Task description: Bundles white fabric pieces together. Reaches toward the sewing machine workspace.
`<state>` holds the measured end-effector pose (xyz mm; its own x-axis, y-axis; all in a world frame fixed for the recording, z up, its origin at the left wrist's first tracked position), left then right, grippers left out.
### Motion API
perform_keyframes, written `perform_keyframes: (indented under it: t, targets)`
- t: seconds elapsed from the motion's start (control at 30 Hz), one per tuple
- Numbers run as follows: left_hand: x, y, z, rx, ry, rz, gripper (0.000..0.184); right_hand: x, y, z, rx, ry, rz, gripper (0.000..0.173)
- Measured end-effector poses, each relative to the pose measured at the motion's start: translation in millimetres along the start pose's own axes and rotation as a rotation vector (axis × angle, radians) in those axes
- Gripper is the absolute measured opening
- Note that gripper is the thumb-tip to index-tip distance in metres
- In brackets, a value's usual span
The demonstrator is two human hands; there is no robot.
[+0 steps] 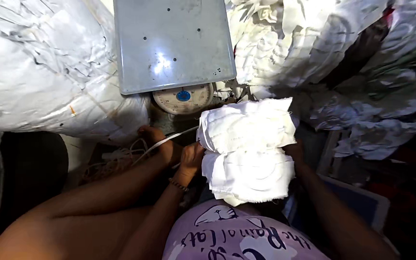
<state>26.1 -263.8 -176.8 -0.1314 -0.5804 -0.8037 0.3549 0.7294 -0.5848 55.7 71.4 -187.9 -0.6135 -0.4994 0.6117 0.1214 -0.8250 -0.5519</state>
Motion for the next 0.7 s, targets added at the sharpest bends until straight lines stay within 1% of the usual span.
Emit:
perform_keyframes:
  t: [0.03,0.07,0.13,0.17,0.2,0.23,0.27,0.3,0.33,0.37,0.4,0.43,0.5,0.53,0.57,0.6,0.63,0.67,0.7]
  targets:
    - [-7.4,1.9,1.5,0.039,-0.032,0.061,0.035,-3.8,0.2,2.0,0.025,0.020,-0.043,0.034]
    - [-10.2,3.1,2.1,0.069,-0.093,0.200,0.037,-7.0,3.5,7.1,0.042,0.014,-0.092,0.035]
    - [-19.3,0.6,0.0,0.117,-0.248,0.658,0.043,-12.8,14.0,25.8,0.107,-0.058,-0.200,0.032]
    - [-29.8,-4.4,-0.8,0.127,-0.313,0.848,0.042,-15.5,18.9,37.2,0.130,-0.111,-0.248,0.030]
    - [-40.5,-10.0,-1.2,0.140,-0.357,0.962,0.037,-19.4,21.9,44.7,0.150,-0.158,-0.301,0.028]
    - [-46.8,-14.5,-3.2,0.161,-0.373,0.967,0.032,-21.1,21.4,48.9,0.161,-0.207,-0.389,0.024]
    - [-44.9,-16.8,-6.2,0.189,-0.337,0.808,0.028,-24.2,16.8,48.0,0.155,-0.279,-0.518,0.018]
    - [-35.3,-16.9,-10.4,0.215,-0.256,0.537,0.025,-28.8,8.5,40.9,0.140,-0.377,-0.674,0.011]
    - [-28.7,-18.1,-14.7,0.239,-0.181,0.278,0.024,-29.9,-4.7,33.7,0.169,-0.496,-0.809,0.010]
    - [-27.1,-21.3,-17.4,0.255,-0.129,0.091,0.024,-26.1,-19.9,29.9,0.206,-0.614,-0.943,0.020]
    - [-29.3,-27.2,-17.6,0.248,-0.098,-0.022,0.025,-14.7,-34.8,31.4,0.253,-0.728,-1.070,0.023]
    - [-32.9,-33.9,-16.6,0.218,-0.055,-0.098,0.030,4.9,-46.4,37.9,0.319,-0.828,-1.181,0.023]
    - [-30.8,-42.8,-12.1,0.108,0.105,-0.184,0.045,48.7,-55.8,53.4,0.481,-0.980,-1.326,0.030]
    - [-25.5,-44.9,-9.5,0.070,0.206,-0.201,0.053,63.9,-55.6,55.9,0.515,-0.996,-1.334,0.034]
    - [-19.0,-45.5,-6.3,0.054,0.306,-0.217,0.058,69.9,-53.4,52.4,0.436,-0.957,-1.201,0.036]
    - [-10.1,-43.2,-2.6,0.048,0.371,-0.237,0.059,65.2,-47.4,42.8,0.248,-0.864,-0.953,0.036]
    - [1.8,-35.9,2.2,0.041,0.391,-0.247,0.056,51.6,-35.9,33.3,0.018,-0.707,-0.683,0.031]
    - [12.6,-22.7,10.0,0.039,0.368,-0.252,0.053,36.0,-22.2,33.9,-0.089,-0.493,-0.370,0.019]
    - [18.9,-8.8,16.1,0.035,0.322,-0.240,0.047,29.8,-11.8,38.0,-0.066,-0.307,-0.201,0.025]
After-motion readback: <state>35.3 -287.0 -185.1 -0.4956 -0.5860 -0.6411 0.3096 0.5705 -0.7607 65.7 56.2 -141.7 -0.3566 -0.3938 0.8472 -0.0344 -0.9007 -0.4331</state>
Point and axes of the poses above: each hand's wrist, its own z-axis away from the middle knuckle, its own y-axis out of the palm, x = y × z, the point moved 4 cm from there along -z, towards the middle knuckle, and after that the axes turned 11 degrees about x, right-handed, at the moved point
